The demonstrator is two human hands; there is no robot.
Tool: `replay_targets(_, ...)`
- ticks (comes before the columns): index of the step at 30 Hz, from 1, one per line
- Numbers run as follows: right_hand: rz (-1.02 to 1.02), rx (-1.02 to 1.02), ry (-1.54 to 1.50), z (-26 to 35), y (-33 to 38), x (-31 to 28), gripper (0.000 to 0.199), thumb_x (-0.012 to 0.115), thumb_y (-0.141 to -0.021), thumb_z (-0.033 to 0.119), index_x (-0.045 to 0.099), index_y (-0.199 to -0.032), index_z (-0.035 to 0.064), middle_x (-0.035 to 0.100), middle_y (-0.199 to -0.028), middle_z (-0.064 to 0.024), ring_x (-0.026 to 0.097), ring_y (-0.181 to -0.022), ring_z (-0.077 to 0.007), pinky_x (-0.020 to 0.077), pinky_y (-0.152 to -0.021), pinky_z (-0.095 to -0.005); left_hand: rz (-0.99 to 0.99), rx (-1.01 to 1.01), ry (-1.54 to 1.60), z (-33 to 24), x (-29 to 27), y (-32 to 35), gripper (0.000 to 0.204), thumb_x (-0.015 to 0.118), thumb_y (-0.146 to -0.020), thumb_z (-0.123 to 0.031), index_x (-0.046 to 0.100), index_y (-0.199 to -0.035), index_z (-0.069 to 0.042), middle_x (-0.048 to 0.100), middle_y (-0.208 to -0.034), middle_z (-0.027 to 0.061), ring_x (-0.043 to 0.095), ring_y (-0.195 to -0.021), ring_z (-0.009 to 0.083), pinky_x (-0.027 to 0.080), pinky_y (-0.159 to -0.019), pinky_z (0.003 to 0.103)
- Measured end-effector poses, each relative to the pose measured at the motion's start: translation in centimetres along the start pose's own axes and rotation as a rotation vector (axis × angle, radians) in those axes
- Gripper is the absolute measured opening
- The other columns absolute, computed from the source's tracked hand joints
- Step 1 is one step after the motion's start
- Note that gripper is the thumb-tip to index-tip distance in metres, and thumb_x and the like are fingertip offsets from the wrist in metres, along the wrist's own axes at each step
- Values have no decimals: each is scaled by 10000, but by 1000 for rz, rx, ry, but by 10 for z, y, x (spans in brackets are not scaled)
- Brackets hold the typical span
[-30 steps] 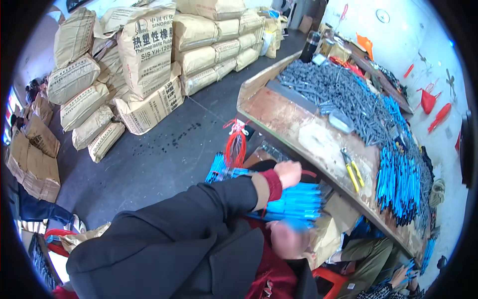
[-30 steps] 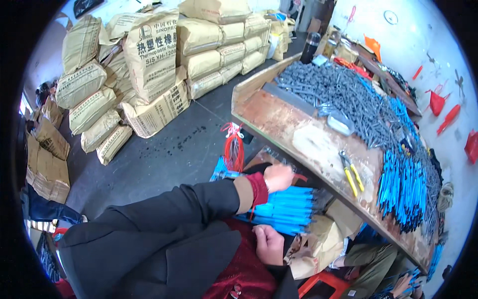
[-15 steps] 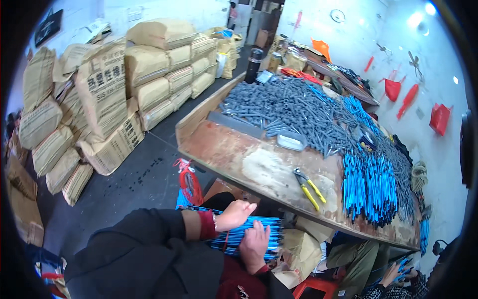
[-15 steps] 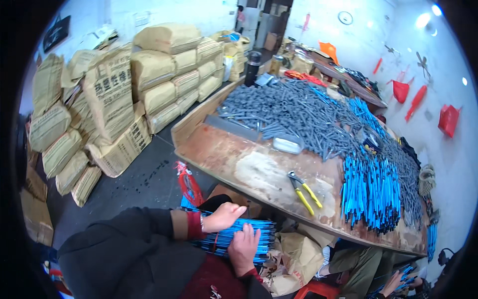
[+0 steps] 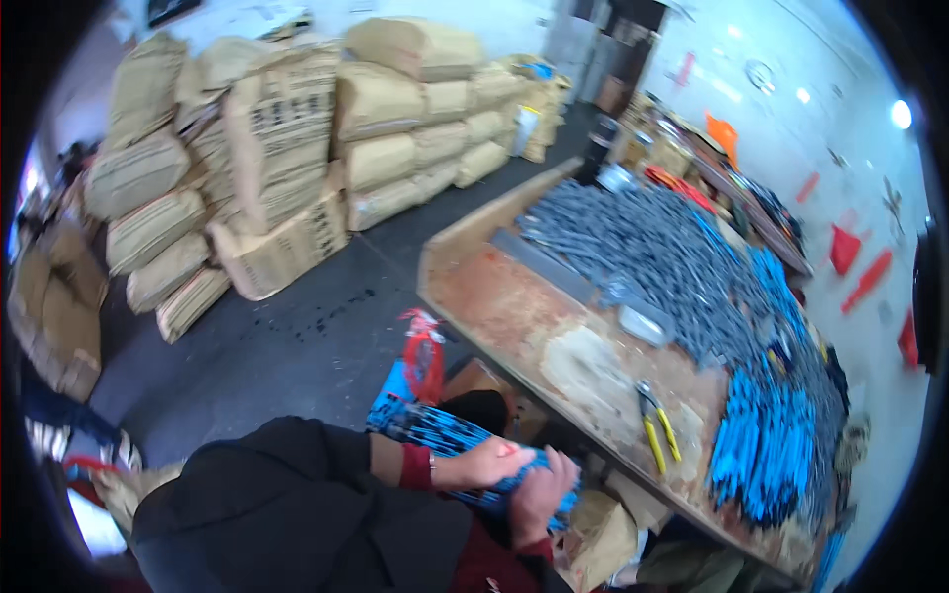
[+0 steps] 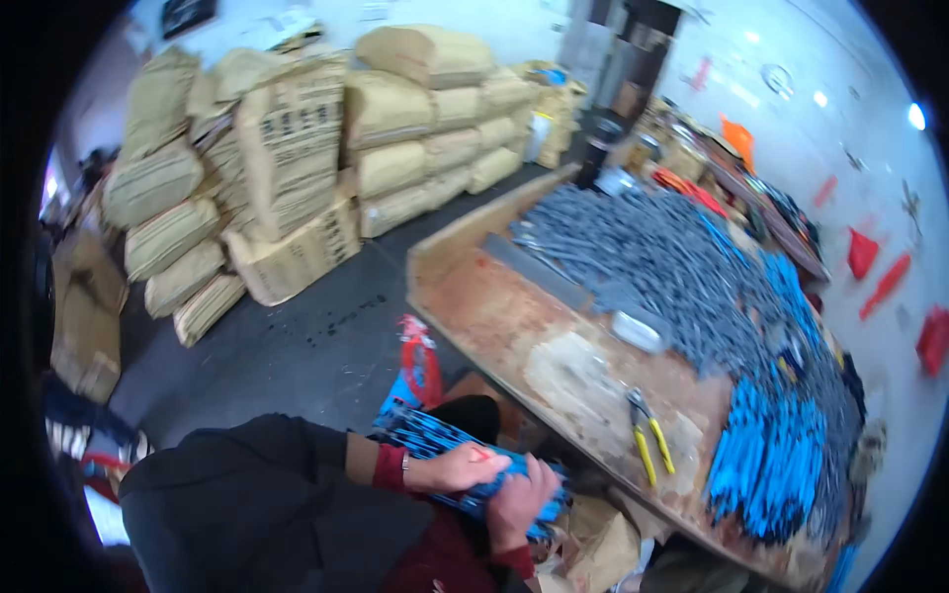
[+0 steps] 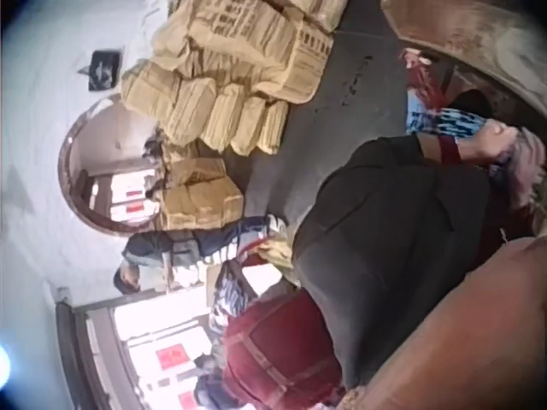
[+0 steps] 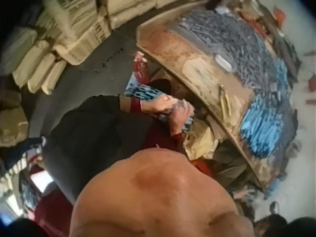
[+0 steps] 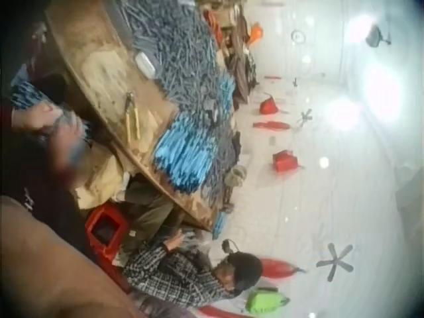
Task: The person bundles blue plastic parts together with rubber bands, then trims them with wire cutters.
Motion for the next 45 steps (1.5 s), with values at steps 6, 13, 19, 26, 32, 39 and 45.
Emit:
replay_targets(6, 411, -8, 377, 17, 111, -72, 300, 573, -879, 261, 540, -1109, 70, 538, -1091, -133, 556, -827, -259, 445, -818, -328, 103, -16, 249, 5, 19, 28, 423, 439, -951, -281, 432, -563, -113, 348, -519, -88, 275, -471, 31, 223, -437, 237)
replay_targets(13, -20, 898, -1315, 73, 48, -82, 253, 354, -945, 134, 366, -701, 69, 481, -693, -94, 451, -510, -168, 409, -486, -269, 8, 196, -205, -30, 33, 23, 420, 477, -916, -280, 422, -562, -60, 375, -512, -40, 329, -459, 75, 277, -442, 249)
replay_targets(19, 14, 644, -931, 60, -5, -35, 188, 370, -931, 71, 417, -753, 35, 425, -508, -14, 423, -431, -111, 334, -411, -244, -49, -165, 173, -26, 7, 17, 356, 485, -914, -201, 448, -572, -110, 366, -504, -60, 321, -455, 51, 243, -422, 243)
replay_targets(26, -72, 913, -1116, -5, 2, 15, 230, 378, -951, 126, 390, -732, 60, 433, -527, -13, 390, -380, -72, 289, -356, -215, -134, -294, 345, 11, 9, -8, 340, 505, -920, -189, 472, -584, -146, 349, -505, -71, 281, -446, 36, 205, -421, 232)
replay_targets(32, -86, 919, -801, -84, -21, 73, 218, 442, -923, 152, 505, -779, 1, 530, -581, -104, 541, -507, -208, 399, -450, -334, -268, -372, 257, 0, 18, -74, 324, 519, -905, -171, 503, -592, -90, 401, -533, -57, 335, -489, 33, 258, -449, 225)
replay_targets(39, 76, 723, -454, -107, -43, 115, 282, 482, -921, 224, 487, -752, -3, 540, -623, -138, 542, -561, -175, 426, -505, -353, -235, -266, -29, 20, 11, -77, 334, 529, -896, -184, 524, -602, -26, 463, -554, -45, 370, -530, 37, 306, -460, 235)
replay_targets(45, -72, 826, -694, -91, -41, 94, 212, 483, -905, 196, 491, -774, 30, 498, -581, -52, 482, -461, -102, 364, -399, -278, 97, -12, -463, 19, 11, -57, 349, 528, -897, -200, 497, -614, 0, 446, -509, -9, 329, -507, 54, 315, -442, 282)
Point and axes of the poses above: each hand's wrist, its own y-axis away from the middle knuckle, its own x-axis out of the palm, z = x × y, the point moved 1 cm from there along -y, towards the middle knuckle
